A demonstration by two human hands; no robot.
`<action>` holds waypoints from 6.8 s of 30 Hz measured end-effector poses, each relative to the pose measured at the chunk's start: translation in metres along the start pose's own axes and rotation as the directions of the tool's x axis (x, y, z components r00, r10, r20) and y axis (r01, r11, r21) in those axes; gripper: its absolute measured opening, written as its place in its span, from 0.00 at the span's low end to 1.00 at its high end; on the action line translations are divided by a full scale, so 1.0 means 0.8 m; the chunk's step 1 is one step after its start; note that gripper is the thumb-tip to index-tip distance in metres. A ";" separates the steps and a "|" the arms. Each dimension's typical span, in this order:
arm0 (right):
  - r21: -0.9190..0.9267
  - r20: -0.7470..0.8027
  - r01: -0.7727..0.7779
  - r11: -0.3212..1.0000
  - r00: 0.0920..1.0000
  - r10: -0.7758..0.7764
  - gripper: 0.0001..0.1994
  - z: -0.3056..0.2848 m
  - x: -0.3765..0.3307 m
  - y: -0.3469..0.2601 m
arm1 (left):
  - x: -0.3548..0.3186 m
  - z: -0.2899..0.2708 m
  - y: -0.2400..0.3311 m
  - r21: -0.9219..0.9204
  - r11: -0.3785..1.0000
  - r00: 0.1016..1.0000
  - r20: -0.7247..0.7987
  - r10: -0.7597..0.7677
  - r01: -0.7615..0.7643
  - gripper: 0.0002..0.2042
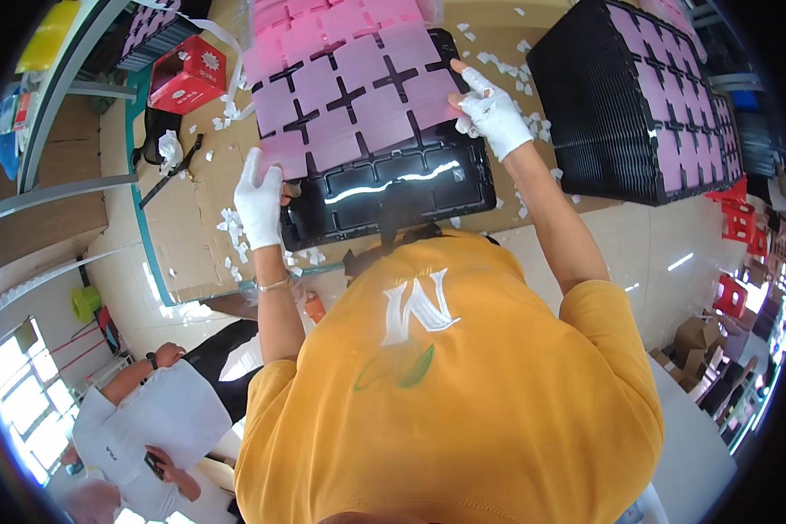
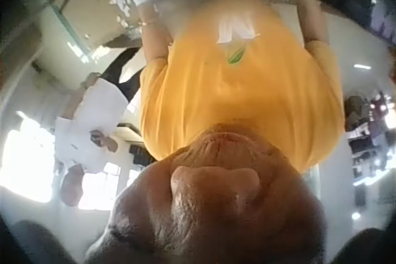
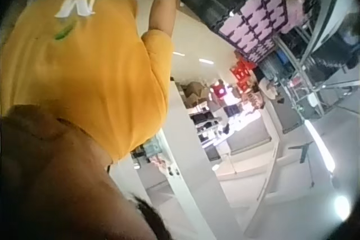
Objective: The person assembles black plastic trays by placing pink inserts into them. They repeatedly pick up a pink insert, align it with the black tray, and press it into place. The person also removes small white debris from the tray surface during the process.
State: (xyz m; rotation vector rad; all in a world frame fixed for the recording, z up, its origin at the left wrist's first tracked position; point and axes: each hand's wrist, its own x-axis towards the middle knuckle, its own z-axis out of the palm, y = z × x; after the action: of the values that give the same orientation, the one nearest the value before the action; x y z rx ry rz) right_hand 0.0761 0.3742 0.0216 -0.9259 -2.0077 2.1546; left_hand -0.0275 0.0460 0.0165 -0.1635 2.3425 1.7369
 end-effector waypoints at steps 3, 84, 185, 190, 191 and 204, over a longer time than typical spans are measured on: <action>-0.172 -0.020 0.023 0.985 0.999 -0.027 0.24 0.000 -0.034 0.006 | -0.018 -0.015 -0.041 0.192 0.976 0.995 0.019 0.102 -0.104 0.19; -0.925 0.377 0.354 -0.136 0.816 -0.439 0.39 0.001 -0.132 0.073 | -0.097 -0.042 -0.071 0.808 0.085 0.755 0.499 0.425 -0.583 0.30; -0.796 -0.076 -0.017 -0.606 0.995 0.072 0.06 -0.779 0.032 -0.153 | -0.155 0.490 0.203 -0.267 0.859 0.615 0.785 -0.070 0.438 0.14; -0.878 -0.176 -0.141 -0.458 0.984 0.033 0.06 -0.842 0.061 -0.131 | -0.154 0.491 0.210 -0.266 0.855 0.606 0.793 -0.069 0.446 0.12; -0.845 -0.153 -0.081 -0.528 0.984 0.094 0.06 -0.858 0.055 -0.134 | -0.155 0.493 0.210 -0.247 0.850 0.585 0.807 -0.086 0.465 0.12; -0.890 -0.349 -0.452 -0.065 0.766 -0.539 0.16 -0.907 0.071 -0.099 | -0.116 0.410 0.177 -0.450 0.879 0.853 0.388 0.349 -0.155 0.14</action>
State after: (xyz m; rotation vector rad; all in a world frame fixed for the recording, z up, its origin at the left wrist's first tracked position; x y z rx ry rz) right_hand 0.3308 1.0570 0.0915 -1.2554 -2.7377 -0.4976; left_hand 0.0675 0.3969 0.0798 0.4780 1.7022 2.0891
